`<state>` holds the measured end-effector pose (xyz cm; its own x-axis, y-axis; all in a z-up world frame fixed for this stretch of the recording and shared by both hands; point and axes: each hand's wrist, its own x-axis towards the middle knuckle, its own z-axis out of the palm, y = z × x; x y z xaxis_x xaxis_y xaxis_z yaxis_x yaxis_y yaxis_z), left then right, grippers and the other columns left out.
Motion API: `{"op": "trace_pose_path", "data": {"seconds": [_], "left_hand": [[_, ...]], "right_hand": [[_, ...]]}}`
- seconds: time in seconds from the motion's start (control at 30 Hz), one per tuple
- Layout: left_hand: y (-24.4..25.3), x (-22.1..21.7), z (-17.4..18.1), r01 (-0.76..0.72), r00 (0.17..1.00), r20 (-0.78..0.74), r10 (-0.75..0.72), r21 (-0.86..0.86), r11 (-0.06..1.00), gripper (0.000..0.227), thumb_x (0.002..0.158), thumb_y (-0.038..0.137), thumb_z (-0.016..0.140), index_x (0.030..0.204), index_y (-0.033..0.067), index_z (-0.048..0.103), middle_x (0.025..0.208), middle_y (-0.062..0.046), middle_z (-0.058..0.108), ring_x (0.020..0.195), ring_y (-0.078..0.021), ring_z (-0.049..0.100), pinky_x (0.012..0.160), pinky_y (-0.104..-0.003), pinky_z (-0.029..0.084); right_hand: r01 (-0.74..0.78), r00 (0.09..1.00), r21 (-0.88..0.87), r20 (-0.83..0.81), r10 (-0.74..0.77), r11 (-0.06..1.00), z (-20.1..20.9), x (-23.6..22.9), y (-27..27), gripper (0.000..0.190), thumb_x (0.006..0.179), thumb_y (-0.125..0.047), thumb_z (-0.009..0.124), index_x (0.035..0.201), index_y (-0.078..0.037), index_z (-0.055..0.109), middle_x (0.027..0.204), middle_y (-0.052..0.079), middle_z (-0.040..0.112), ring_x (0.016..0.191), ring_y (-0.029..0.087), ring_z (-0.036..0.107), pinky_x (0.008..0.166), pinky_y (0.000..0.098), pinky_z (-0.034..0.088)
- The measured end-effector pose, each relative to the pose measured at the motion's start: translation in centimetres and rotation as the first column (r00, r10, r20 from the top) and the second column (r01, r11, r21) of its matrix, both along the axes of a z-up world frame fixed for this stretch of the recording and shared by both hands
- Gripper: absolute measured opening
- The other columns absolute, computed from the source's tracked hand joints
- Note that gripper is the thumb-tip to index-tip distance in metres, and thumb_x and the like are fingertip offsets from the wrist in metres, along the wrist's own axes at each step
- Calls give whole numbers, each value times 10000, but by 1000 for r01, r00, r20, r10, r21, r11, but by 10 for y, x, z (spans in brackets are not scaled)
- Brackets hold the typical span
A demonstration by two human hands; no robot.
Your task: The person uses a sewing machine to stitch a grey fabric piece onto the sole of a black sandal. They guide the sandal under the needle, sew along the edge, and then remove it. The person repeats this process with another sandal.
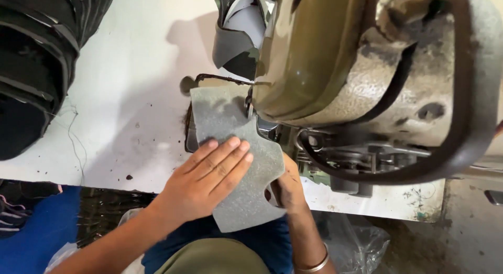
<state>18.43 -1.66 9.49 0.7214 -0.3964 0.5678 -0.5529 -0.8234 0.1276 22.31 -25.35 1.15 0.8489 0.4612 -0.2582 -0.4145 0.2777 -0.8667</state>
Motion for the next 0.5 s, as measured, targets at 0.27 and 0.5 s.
{"op": "trace_pose_path", "data": {"seconds": [0.27, 0.5], "left_hand": [[27, 23, 11, 90, 986, -137, -97, -57, 994, 424, 999, 147, 559, 1412, 78, 618, 1507, -66, 561, 1445, -220, 467, 1228, -422, 324], [58, 65, 2, 297, 906, -300, -300, -55, 953, 642, 799, 36, 699, 1412, 203, 600, 1559, -36, 511, 1488, -221, 407, 1242, -449, 272]], "right_hand": [[70, 982, 164, -186, -39, 984, 12, -10, 18, 493, 1049, -406, 581, 1339, -8, 584, 888, 54, 672, 529, 76, 559, 414, 211, 431], [241, 925, 263, -354, -140, 934, -8, -24, 40, 438, 1044, -336, 609, 1333, -9, 569, 1084, 32, 671, 865, 109, 617, 718, 238, 489]]}}
